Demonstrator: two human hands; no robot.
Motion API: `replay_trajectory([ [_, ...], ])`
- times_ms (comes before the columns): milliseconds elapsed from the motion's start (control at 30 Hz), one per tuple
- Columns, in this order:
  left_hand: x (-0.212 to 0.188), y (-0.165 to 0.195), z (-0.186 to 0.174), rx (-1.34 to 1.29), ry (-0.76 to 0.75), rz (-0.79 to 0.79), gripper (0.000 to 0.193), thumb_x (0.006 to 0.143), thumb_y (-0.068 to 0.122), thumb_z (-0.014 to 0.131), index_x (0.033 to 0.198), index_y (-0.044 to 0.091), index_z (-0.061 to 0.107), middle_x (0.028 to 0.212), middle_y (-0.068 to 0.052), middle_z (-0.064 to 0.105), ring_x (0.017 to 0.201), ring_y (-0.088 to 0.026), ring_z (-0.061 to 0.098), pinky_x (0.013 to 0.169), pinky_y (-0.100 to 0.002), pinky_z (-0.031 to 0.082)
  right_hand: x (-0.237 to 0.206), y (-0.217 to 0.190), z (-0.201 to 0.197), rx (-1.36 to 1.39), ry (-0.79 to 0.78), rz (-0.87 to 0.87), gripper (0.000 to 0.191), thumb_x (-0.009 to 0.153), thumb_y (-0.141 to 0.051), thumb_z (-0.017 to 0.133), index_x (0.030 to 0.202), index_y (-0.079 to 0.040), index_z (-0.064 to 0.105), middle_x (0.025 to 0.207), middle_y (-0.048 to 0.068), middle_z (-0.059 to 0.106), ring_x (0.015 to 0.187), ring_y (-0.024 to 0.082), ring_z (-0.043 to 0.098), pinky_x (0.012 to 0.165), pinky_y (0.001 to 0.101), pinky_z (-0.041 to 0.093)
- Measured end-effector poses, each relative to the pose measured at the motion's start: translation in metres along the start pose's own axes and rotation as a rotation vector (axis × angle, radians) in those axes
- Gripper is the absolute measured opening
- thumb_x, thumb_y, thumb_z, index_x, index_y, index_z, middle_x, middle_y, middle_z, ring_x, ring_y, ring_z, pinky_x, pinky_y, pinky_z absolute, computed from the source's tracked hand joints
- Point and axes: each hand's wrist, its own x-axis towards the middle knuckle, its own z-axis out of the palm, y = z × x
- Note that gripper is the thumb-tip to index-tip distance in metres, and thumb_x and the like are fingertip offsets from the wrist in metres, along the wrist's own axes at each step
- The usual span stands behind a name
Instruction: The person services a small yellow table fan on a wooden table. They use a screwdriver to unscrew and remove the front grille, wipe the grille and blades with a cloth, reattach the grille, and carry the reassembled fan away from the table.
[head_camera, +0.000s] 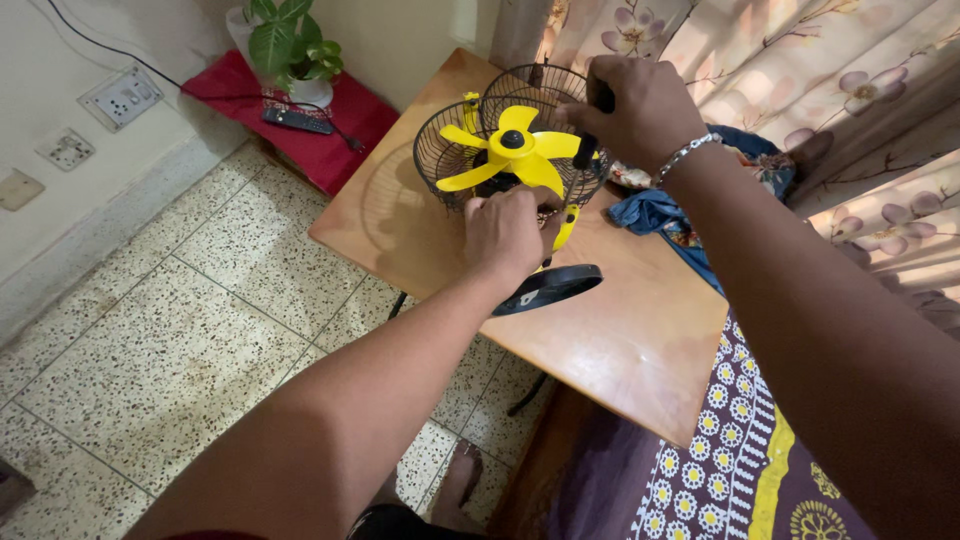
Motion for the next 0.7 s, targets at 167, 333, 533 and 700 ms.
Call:
replay_trajectory([
  [167,-0.001,-0.006,0.005,-0.045,0.036,0.000,0.018,0.086,0.029,0.075,0.099,0.018,0.078,0.094,-0.002,0.078,0.091,-0.024,0.072,0.090,-0.044,0.040,0.007,0.007,-0.006,0.080,-0.048,-0.262,0.022,0.106,-0.019,0.061,0.110,0.002,0.066,0.100,0.020,0.071,0.083,0.032,0.071,0.079,0.0438,0.058],
  [333,-0.002,-0.011,0.009,-0.058,0.041,-0.031,0.017,0.085,0.030,0.078,0.099,0.019,0.080,0.093,-0.002,0.078,0.091,-0.023,0.072,0.089,-0.043,0.040,0.008,0.001,-0.021,0.463,-0.346,0.135,0.033,0.102,-0.016,0.048,0.132,-0.004,0.054,0.101,0.015,0.074,0.076,0.022,0.075,0.064,0.0391,0.064],
  [533,-0.002,-0.013,0.007,-0.053,0.030,-0.011,0.021,0.082,0.031,0.080,0.099,0.020,0.079,0.092,0.000,0.079,0.091,-0.021,0.071,0.088,-0.043,0.040,0.000,-0.013,-0.028,0.322,-0.220,-0.059,0.026,0.101,-0.012,0.056,0.126,-0.003,0.056,0.095,0.018,0.073,0.070,0.026,0.075,0.067,0.0387,0.060],
  [700,-0.001,-0.009,0.006,-0.059,-0.014,-0.076,0.020,0.084,0.032,0.079,0.099,0.019,0.079,0.092,-0.001,0.078,0.089,-0.021,0.072,0.090,-0.041,0.040,0.000,-0.010,-0.024,0.393,-0.200,-0.037,0.019,0.100,-0.014,0.061,0.115,-0.002,0.059,0.087,0.015,0.074,0.067,0.024,0.076,0.065,0.0365,0.060],
])
